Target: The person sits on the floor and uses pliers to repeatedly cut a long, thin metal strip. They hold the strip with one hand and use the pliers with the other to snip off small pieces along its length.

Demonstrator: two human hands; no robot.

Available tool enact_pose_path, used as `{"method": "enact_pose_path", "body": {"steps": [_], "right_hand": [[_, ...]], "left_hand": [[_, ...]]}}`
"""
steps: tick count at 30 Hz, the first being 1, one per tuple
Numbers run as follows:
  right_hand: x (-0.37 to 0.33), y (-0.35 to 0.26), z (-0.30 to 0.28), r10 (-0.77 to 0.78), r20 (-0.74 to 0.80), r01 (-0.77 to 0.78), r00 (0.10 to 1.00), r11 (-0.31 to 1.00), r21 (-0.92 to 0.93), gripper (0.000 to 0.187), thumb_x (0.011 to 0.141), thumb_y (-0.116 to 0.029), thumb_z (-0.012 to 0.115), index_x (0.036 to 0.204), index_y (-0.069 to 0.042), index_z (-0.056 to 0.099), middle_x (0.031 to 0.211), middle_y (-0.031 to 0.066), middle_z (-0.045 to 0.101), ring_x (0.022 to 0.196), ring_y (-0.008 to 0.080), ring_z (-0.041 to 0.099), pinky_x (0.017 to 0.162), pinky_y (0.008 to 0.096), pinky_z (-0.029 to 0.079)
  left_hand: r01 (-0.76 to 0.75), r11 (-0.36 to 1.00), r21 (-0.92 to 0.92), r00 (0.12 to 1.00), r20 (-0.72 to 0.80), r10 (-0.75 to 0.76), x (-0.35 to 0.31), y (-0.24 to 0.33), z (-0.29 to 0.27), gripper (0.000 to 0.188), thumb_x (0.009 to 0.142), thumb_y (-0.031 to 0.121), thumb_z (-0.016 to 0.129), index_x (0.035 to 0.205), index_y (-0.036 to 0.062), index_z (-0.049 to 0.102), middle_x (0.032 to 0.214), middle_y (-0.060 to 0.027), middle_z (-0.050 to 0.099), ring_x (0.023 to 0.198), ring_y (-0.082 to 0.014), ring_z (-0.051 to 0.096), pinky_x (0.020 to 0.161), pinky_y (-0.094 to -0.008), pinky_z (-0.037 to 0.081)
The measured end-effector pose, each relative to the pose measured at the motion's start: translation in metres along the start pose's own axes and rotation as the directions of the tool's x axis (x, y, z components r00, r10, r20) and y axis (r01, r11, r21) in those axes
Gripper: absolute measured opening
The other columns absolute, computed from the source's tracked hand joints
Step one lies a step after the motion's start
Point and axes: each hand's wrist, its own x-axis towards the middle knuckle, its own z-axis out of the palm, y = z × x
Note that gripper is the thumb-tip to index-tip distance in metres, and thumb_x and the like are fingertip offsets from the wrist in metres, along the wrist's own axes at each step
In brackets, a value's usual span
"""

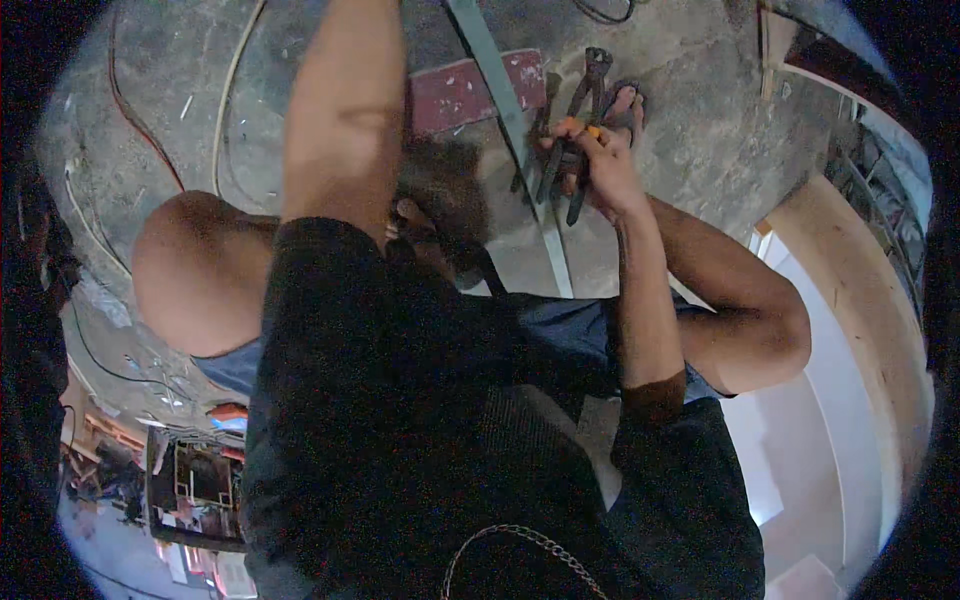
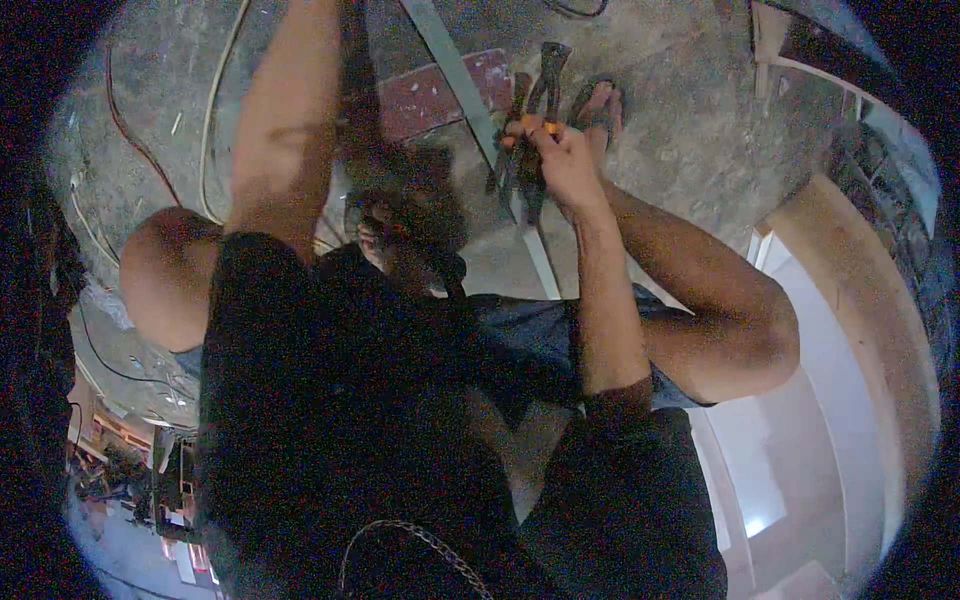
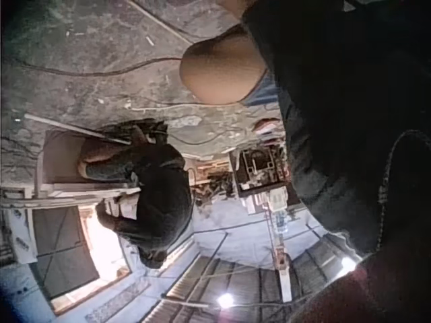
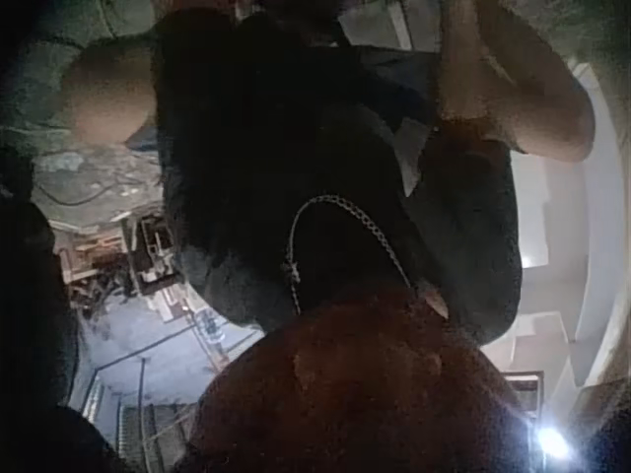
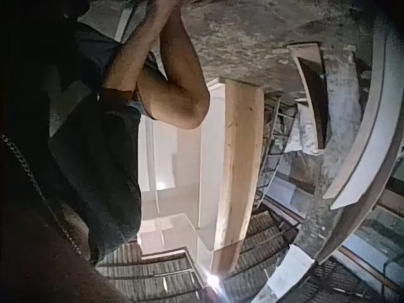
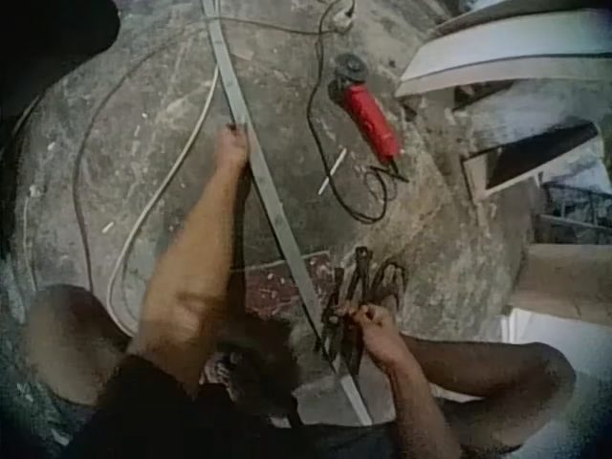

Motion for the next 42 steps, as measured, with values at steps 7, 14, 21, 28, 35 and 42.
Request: {"method": "enact_pose_path", "body": {"steps": [7,14,21,28,35,42], "right_hand": [[-0.011,0.005,0.0,0.117,0.135,-0.063,0.984,0.934,-0.353,0.022,0.093,-0.017,0.048,0.094,-0.003,0.065,0.081,0.0041,0.065,0.065,0.0113,0.056,0.06,0.026,0.044],[-0.004,0.007,-0.007,0.174,0.163,-0.048,0.971,0.813,-0.581,0.025,0.089,-0.023,0.051,0.091,-0.002,0.065,0.075,0.0049,0.064,0.067,0.0144,0.057,0.062,0.0272,0.043],[0.01,-0.028,0.018,0.146,0.196,-0.068,0.97,0.931,-0.358,0.021,0.082,-0.015,0.05,0.086,0.001,0.064,0.077,0.0073,0.064,0.067,0.0153,0.059,0.063,0.03,0.047],[0.049,-0.086,0.033,0.262,0.273,-0.102,0.926,0.868,-0.485,0.024,0.08,-0.017,0.049,0.087,-0.001,0.065,0.081,0.0084,0.065,0.062,0.0177,0.062,0.06,0.03,0.045],[0.029,-0.058,0.013,0.251,0.275,-0.031,0.928,0.788,-0.615,0.024,0.084,-0.018,0.048,0.083,0.0,0.063,0.07,0.0102,0.061,0.05,0.018,0.059,0.05,0.0343,0.048],[0.022,-0.035,0.013,0.375,0.249,-0.183,0.893,0.807,-0.562,0.026,0.084,-0.021,0.049,0.084,0.001,0.062,0.067,0.0096,0.06,0.051,0.0188,0.059,0.048,0.0351,0.047]], "left_hand": [[-0.017,0.998,-0.061,0.992,0.125,0.025,-0.124,-0.049,0.014,0.052,0.092,0.038,0.053,0.125,-0.0027,0.051,0.116,-0.0244,0.06,0.112,-0.0377,0.056,0.093,-0.0424,0.044],[-0.007,0.987,-0.163,0.99,0.135,0.029,-0.101,-0.033,0.027,0.049,0.094,0.032,0.052,0.127,-0.0036,0.05,0.119,-0.0233,0.059,0.11,-0.0372,0.057,0.092,-0.0406,0.044],[0.061,0.972,-0.228,0.982,0.186,-0.018,-0.095,-0.038,0.01,0.043,0.091,0.025,0.056,0.123,-0.0048,0.054,0.097,-0.0162,0.065,0.093,-0.0268,0.061,0.084,-0.0373,0.048],[0.206,0.952,-0.225,0.794,0.607,-0.028,-0.111,-0.037,-0.015,0.042,0.091,0.02,0.057,0.123,-0.0054,0.052,0.082,-0.0118,0.063,0.068,-0.0188,0.06,0.069,-0.0339,0.051],[0.384,0.909,-0.161,0.527,0.847,-0.072,-0.154,-0.058,-0.024,0.031,0.079,0.025,0.076,0.089,-0.0029,0.067,0.075,-0.0097,0.068,0.062,-0.0152,0.066,0.054,-0.0267,0.054],[0.279,0.955,-0.097,0.54,0.838,-0.073,-0.167,-0.055,-0.028,0.033,0.079,0.026,0.076,0.093,-0.002,0.068,0.078,-0.0096,0.068,0.062,-0.0158,0.066,0.056,-0.0281,0.055]]}}
